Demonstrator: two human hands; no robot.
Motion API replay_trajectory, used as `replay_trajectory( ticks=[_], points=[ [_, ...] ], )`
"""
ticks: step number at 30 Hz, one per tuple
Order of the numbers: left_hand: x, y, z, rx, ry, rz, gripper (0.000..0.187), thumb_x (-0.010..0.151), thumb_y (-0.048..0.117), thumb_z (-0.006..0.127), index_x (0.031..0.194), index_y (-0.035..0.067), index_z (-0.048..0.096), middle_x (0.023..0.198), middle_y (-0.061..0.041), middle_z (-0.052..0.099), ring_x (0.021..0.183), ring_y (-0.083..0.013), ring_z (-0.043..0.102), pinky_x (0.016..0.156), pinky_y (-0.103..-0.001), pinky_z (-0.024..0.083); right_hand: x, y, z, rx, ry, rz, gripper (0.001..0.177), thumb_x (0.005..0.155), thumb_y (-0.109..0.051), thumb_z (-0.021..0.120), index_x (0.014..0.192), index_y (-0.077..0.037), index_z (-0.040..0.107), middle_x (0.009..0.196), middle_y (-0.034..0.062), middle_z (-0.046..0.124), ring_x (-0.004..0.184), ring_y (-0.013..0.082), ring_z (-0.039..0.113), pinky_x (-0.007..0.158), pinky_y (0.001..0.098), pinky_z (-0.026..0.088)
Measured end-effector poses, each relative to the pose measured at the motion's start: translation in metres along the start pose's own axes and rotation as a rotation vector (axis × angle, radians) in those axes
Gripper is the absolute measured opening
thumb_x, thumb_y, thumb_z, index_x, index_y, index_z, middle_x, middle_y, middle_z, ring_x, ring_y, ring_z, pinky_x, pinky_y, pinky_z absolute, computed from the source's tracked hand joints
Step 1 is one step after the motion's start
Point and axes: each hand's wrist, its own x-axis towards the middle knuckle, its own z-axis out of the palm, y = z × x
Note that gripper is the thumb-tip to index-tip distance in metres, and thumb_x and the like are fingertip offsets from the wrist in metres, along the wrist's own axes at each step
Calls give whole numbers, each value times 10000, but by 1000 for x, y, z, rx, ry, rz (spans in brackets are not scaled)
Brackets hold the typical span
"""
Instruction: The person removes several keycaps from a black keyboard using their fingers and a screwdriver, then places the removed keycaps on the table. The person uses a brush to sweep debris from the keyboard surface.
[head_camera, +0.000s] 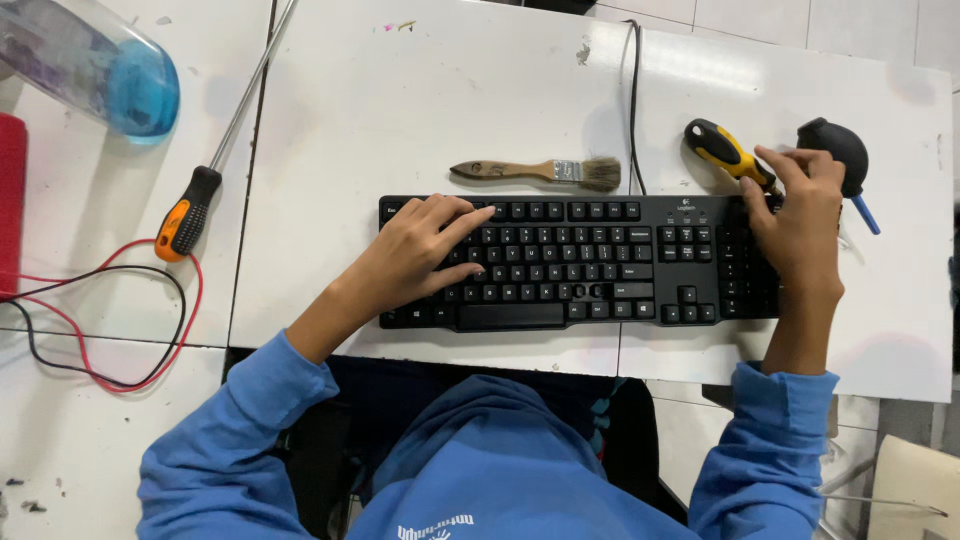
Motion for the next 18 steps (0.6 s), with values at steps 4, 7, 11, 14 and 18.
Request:
replay_trajectory(
  ticks=[4,7,11,14,18],
  points=[
    [4,0,10,7,-6,2,520,812,295,639,1213,20,457,1049,-146,493,905,-279,491,761,-369,393,9,-36,2,35,48,-83,276,888,-19,628,1151,59,600,1069,228,471,1010,356,399,868,430,363],
    [13,3,19,68,30,55,440,811,314,643,1142,56,508,1009,-122,503,885,-260,494,732,-354,396,12,-70,11,98,88,-237,232,875,4,647,1100,34,602,1088,227,491,1038,351,425,828,432,403],
    [27,8,25,62,24,76,369,766,265,675,1067,80,566,932,-52,511,812,-188,512,667,-294,425,11,-122,18,364,-147,-381,361,713,-218,728,1035,-90,625,1006,125,565,963,289,513,840,377,395],
    [31,8,26,32,34,108,323,768,228,678,1033,74,575,912,-55,520,815,-192,525,660,-289,435,8,-137,29,381,-200,-468,437,674,-314,746,1023,-90,611,989,112,576,909,256,530,775,351,405],
    [28,3,32,100,83,207,244,806,215,649,976,62,564,861,-62,533,820,-206,542,655,-275,465,9,-140,33,368,-177,-530,370,703,-282,739,1001,-98,619,969,73,572,849,236,531,735,340,413]
  ],
)
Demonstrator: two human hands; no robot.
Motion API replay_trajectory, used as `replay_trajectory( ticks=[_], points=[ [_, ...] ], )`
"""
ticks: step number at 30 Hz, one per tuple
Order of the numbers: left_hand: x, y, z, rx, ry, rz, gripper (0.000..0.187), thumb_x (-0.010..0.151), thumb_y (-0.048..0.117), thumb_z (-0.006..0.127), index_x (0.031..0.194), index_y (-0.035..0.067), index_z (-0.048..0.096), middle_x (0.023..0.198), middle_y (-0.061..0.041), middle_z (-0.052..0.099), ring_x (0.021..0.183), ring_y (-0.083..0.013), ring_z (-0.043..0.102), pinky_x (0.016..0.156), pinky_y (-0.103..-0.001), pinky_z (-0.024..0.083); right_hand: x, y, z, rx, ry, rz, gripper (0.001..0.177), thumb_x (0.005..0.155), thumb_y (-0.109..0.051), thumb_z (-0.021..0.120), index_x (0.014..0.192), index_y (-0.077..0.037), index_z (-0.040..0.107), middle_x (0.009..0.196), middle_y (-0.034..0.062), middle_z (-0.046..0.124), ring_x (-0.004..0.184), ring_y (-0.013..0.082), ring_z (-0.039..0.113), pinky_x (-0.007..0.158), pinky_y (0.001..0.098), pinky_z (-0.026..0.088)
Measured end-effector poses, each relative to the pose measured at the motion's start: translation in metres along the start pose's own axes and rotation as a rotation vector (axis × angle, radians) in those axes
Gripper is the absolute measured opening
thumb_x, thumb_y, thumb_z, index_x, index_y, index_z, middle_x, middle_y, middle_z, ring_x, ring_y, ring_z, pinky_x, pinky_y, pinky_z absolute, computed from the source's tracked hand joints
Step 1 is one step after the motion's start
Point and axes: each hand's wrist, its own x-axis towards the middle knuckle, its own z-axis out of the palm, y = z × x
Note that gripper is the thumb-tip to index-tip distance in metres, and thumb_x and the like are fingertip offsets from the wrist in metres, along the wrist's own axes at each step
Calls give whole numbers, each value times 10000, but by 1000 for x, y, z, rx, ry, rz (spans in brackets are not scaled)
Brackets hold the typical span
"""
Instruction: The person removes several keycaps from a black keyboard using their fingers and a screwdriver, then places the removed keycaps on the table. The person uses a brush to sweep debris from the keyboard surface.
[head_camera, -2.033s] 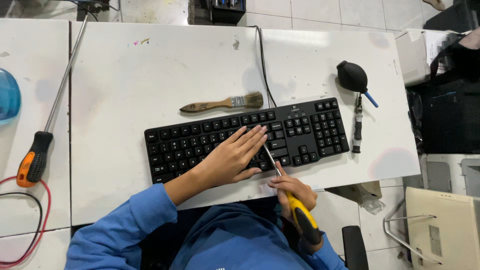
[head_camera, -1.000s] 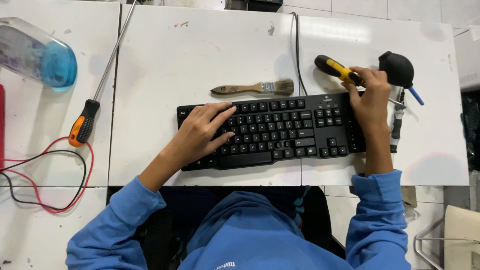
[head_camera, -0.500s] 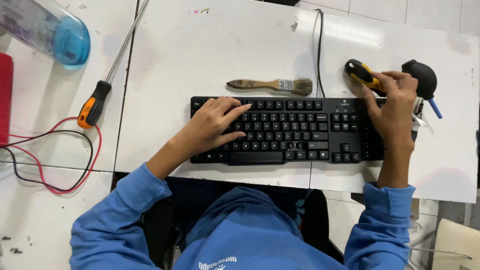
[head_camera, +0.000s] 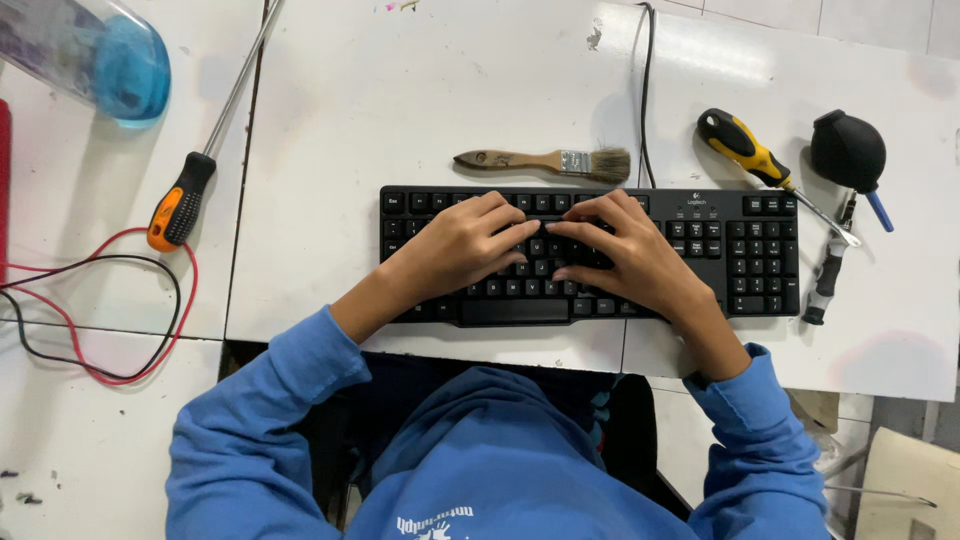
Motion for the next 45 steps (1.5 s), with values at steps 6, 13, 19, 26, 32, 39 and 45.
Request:
replay_trajectory(
  ticks=[6,13,19,26,32,39,45],
  points=[
    [3,3,-6,20,65,52,171,823,153,626,952,47,590,796,-84,591,779,-200,587,636,-252,502,5,2,3,-40,2,-62,301,746,-226,706,1003,-93,623,946,77,563,801,234,519,687,328,411],
    [0,0,5,37,113,50,144,890,105,498,988,31,575,764,-78,579,735,-195,576,592,-245,495,10,-3,13,27,23,-206,162,822,-93,591,976,-77,637,962,99,595,886,286,563,705,353,450],
    [4,0,1,11,64,36,200,786,88,558,981,45,571,780,-65,559,734,-192,554,593,-262,460,10,-6,10,32,43,-293,193,826,-28,511,975,-71,625,954,107,607,926,295,566,745,377,459],
    [3,-2,3,-15,56,14,176,712,51,506,871,51,581,751,-53,495,662,-182,494,549,-255,431,8,-2,13,-109,34,-341,103,786,-117,583,872,-106,638,828,73,566,769,237,527,691,357,430],
    [-1,-5,12,-7,45,-46,133,683,75,483,799,70,547,736,-29,429,623,-175,445,510,-265,397,14,6,24,-249,-14,-308,148,835,-314,551,846,-169,579,733,0,424,654,185,437,613,313,357],
    [-6,-7,9,-151,112,-213,157,693,62,396,783,71,525,729,-35,405,573,-191,430,487,-287,411,13,2,16,-104,12,-278,63,817,-124,558,764,-90,564,832,65,530,694,215,495,605,310,391],
    [-9,-8,10,-154,126,-255,160,710,66,380,770,68,529,727,-36,410,556,-184,436,485,-281,420,11,-6,-5,24,52,-264,44,802,-23,583,759,-22,592,934,133,624,806,253,575,662,314,461]
  ],
)
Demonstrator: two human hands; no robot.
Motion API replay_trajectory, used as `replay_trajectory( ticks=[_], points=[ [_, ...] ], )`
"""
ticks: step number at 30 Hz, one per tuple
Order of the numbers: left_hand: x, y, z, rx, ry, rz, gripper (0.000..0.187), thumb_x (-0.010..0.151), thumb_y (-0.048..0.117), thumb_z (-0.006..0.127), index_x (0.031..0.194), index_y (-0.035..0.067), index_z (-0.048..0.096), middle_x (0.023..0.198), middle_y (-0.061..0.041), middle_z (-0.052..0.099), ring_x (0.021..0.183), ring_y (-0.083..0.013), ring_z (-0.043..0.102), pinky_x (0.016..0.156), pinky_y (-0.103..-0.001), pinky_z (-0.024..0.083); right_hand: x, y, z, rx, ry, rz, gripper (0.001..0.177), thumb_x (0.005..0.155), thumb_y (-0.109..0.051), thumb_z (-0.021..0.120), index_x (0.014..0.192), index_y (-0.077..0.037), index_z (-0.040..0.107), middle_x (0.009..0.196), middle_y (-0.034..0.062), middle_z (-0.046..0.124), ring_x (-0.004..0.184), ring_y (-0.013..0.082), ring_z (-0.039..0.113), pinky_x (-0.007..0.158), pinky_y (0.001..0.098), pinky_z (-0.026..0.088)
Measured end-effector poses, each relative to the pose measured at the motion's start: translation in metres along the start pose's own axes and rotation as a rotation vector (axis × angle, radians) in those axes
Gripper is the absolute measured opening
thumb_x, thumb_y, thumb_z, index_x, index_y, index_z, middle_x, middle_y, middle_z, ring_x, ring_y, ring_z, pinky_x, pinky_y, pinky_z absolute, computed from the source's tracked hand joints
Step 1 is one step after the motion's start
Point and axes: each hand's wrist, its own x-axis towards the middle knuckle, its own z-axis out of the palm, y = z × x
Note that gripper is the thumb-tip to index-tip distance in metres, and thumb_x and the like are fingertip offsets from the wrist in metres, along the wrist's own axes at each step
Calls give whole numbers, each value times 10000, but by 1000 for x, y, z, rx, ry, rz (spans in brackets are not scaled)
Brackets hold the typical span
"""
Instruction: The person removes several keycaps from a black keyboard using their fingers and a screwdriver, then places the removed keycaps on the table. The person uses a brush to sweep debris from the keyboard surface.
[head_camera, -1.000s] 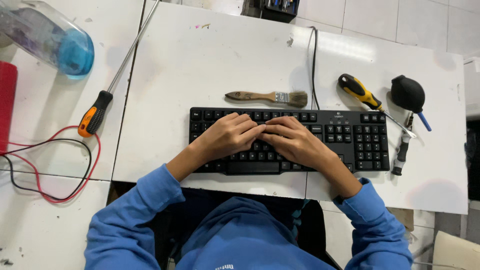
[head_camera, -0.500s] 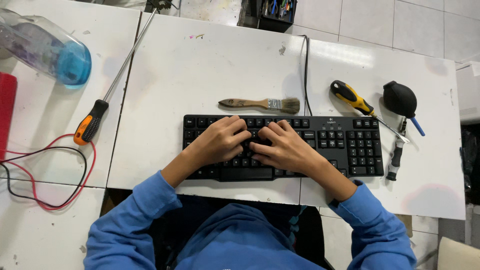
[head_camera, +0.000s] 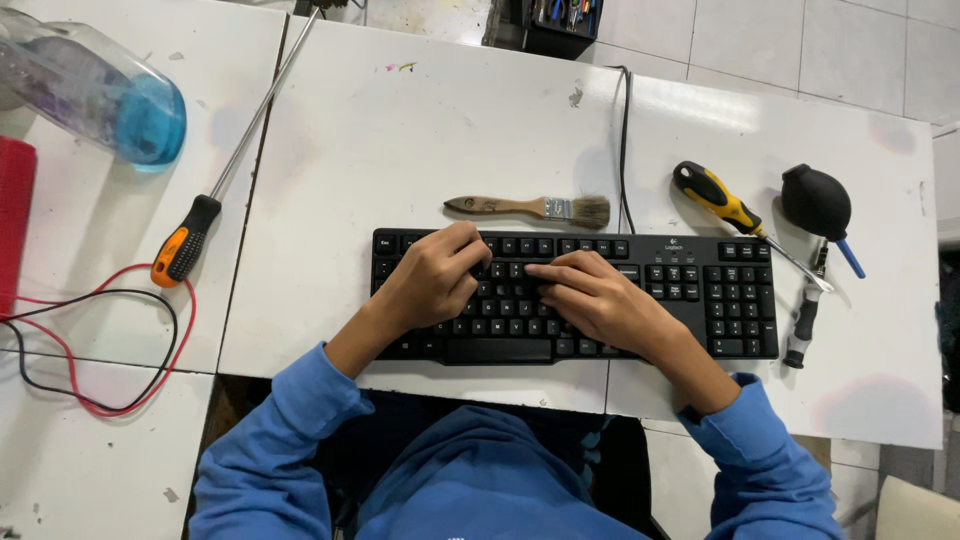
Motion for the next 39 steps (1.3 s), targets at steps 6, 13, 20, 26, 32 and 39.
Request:
replay_trajectory(
  ticks=[6,13,20,26,32,39],
  points=[
    [2,3,-6,-46,10,-33,151,709,63,377,764,56,518,722,-53,411,548,-214,450,475,-297,416,-10,5,0,-75,-4,12,43,787,-64,617,765,-52,583,897,123,601,782,267,563,657,352,461],
    [2,0,-4,-33,11,-16,147,704,62,384,750,44,522,714,-62,419,531,-220,455,462,-301,412,-29,18,3,-63,-56,193,149,797,-103,613,665,-57,562,852,81,560,772,241,553,660,338,452],
    [4,2,-8,-75,-18,-27,161,694,45,377,764,44,522,719,-66,422,521,-226,453,462,-304,412,-37,20,-6,1,-76,285,62,796,-81,611,766,-59,561,958,89,539,877,274,553,717,356,475],
    [5,-5,-13,-391,9,-154,196,715,87,345,764,66,533,715,-50,398,547,-216,456,473,-316,434,-38,51,2,-102,-96,279,126,812,-70,621,719,-35,542,697,84,520,642,233,549,561,304,454],
    [3,-1,-16,-1072,112,-451,243,735,228,348,648,64,504,620,-64,416,553,-147,469,457,-263,436,-40,68,6,-34,49,316,349,846,-174,628,572,-59,445,455,33,429,379,200,452,374,280,358],
    [11,23,22,-1937,390,-1146,272,812,276,447,666,49,479,662,-38,478,780,-195,616,706,-278,551,-2,42,1,394,438,408,479,921,-189,356,444,-165,393,336,-52,341,298,102,305,324,196,264]
  ],
)
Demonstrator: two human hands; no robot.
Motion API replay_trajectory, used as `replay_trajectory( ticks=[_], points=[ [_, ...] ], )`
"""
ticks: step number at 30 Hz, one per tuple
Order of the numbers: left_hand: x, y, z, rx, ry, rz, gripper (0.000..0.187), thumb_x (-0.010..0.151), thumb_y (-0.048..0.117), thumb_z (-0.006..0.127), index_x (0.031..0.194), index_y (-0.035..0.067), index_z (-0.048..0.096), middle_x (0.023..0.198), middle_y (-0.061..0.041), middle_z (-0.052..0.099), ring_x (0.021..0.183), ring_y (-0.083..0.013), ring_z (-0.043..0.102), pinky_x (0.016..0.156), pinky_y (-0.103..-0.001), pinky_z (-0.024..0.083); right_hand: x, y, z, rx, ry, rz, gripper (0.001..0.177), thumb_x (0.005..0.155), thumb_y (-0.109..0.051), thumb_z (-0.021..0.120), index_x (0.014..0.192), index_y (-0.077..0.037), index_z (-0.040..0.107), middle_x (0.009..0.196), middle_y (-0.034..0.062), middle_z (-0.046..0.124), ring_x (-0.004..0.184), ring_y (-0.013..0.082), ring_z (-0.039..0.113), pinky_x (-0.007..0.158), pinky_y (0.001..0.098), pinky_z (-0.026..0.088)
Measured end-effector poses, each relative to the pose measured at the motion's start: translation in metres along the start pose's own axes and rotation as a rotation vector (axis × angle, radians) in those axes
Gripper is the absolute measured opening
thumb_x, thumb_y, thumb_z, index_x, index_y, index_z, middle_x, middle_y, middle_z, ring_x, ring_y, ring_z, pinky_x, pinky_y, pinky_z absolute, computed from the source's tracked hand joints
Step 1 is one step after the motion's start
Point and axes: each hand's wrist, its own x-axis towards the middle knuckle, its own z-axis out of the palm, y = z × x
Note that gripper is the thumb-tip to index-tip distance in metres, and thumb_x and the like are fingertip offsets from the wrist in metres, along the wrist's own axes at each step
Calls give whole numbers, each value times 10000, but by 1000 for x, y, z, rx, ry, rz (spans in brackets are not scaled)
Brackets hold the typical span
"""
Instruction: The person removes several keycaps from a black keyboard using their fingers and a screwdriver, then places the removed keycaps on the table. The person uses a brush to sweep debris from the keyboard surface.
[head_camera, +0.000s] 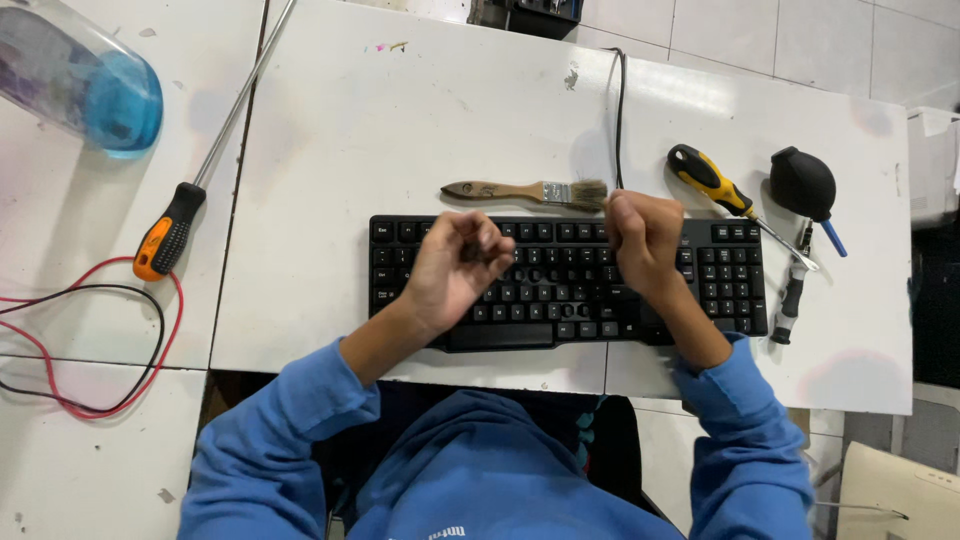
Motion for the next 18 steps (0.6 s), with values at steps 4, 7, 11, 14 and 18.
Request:
replay_trajectory(
  ticks=[4,7,11,14,18],
  points=[
    [6,-31,27,-326,1,-22,259,831,176,491,789,-65,578,724,-160,560,946,-323,598,875,-413,495,19,-50,47,-8,-9,-199,427,878,-168,383,455,-147,432,386,-33,393,309,137,330,319,235,298],
    [4,-29,35,-331,-24,-5,244,834,178,494,780,-50,562,713,-144,551,898,-297,587,827,-382,497,24,-56,70,-234,-96,-350,293,858,-128,497,574,-63,470,524,60,429,436,267,460,393,300,388],
    [-2,-22,40,-368,-53,38,217,841,184,500,759,-16,524,690,-107,531,792,-239,563,719,-314,501,30,-57,80,-156,-84,-455,206,788,-65,599,608,-49,502,584,73,466,518,248,494,522,303,454],
    [-7,-17,41,-397,-60,64,207,845,187,505,745,7,499,674,-82,518,720,-200,547,646,-268,504,28,-58,87,-44,-42,-490,245,842,-92,536,606,-29,541,612,92,546,656,287,586,718,367,456],
    [-7,-9,40,-430,-75,99,205,852,193,511,725,41,462,650,-44,498,614,-141,523,538,-200,508,34,-67,70,58,35,-483,310,931,-138,367,747,5,572,739,115,639,807,293,635,928,418,350]
  ],
)
